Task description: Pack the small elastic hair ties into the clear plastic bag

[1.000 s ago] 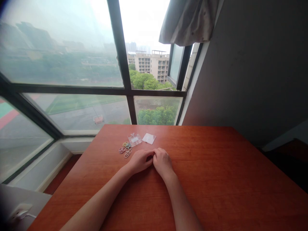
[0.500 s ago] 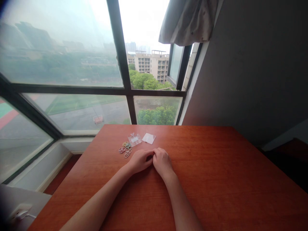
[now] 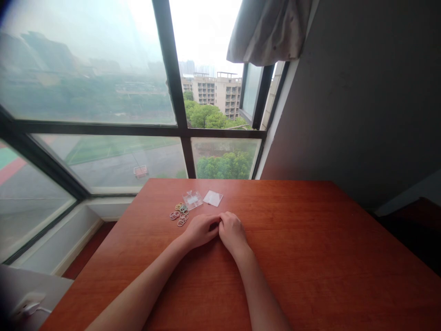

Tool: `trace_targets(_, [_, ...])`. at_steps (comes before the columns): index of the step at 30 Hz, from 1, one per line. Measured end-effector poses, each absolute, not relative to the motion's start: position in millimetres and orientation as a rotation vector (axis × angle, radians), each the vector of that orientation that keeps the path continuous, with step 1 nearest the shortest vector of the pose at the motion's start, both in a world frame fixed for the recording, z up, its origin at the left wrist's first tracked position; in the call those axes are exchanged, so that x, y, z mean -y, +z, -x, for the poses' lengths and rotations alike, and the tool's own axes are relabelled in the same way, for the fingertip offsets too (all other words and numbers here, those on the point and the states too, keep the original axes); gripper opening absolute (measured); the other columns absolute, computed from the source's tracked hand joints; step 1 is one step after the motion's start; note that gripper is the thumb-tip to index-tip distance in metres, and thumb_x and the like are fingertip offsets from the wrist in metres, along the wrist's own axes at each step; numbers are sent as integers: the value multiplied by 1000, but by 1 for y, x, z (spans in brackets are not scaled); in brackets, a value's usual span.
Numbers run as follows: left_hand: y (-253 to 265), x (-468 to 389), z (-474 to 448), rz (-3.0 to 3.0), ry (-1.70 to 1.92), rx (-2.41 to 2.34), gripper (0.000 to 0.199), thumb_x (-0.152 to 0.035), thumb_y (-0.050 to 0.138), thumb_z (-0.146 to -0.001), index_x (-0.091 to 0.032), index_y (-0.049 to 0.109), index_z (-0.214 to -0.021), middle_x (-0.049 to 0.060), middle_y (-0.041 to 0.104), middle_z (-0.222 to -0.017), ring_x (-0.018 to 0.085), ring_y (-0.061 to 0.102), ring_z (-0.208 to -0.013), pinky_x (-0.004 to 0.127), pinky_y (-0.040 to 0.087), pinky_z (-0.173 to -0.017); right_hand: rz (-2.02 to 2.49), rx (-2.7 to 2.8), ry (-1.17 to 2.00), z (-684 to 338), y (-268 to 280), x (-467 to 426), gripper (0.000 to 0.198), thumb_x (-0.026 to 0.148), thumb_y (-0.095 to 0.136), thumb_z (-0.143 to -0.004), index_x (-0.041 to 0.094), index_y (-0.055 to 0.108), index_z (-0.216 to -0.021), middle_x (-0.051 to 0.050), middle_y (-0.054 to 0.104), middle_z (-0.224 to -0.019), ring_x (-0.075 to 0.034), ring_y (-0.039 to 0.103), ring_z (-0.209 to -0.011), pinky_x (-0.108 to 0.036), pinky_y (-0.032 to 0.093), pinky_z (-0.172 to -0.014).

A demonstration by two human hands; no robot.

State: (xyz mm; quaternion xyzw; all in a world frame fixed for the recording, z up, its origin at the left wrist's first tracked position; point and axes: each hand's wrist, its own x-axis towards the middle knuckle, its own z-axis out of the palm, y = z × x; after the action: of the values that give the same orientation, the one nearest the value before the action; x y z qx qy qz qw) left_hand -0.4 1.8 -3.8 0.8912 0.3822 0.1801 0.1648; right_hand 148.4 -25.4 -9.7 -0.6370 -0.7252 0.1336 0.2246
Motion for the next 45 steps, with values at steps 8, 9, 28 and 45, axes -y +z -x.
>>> trace_targets(8, [-3, -1, 1, -2556, 527, -1079, 14, -22, 51, -83, -21, 63, -90, 2, 71, -85, 18, 64, -75, 24, 37, -62, 1751, 2011, 354, -149, -11, 25, 21, 10, 43, -84, 21, 61, -81, -3, 62, -84, -16, 55, -83, -24, 36, -73])
trace_targets(9, [-3, -1, 1, -2555, 527, -1081, 14, -22, 51, -83, -21, 63, -90, 2, 71, -85, 18, 63, -75, 24, 37, -62, 1752, 2010, 354, -149, -12, 25, 21, 10, 43, -84, 21, 61, -81, -3, 62, -84, -16, 55, -83, -24, 36, -73])
trace_targets(28, [-3, -1, 1, -2541, 531, -1081, 13, -21, 50, -82, -21, 62, -89, 2, 71, -86, 18, 64, -76, 24, 36, -63, 1724, 2009, 353, -149, -11, 26, 21, 10, 42, -84, 20, 60, -80, -3, 62, -84, -16, 55, -83, -23, 36, -74])
trace_targets(45, [-3, -2, 1, -2559, 511, -1094, 12, -22, 50, -83, -21, 61, -87, 2, 70, -84, 17, 63, -74, 24, 36, -61, 1734, 2006, 358, -149, -11, 26, 22, 11, 42, -84, 21, 61, -81, -3, 62, -85, -16, 55, -84, -23, 36, -75])
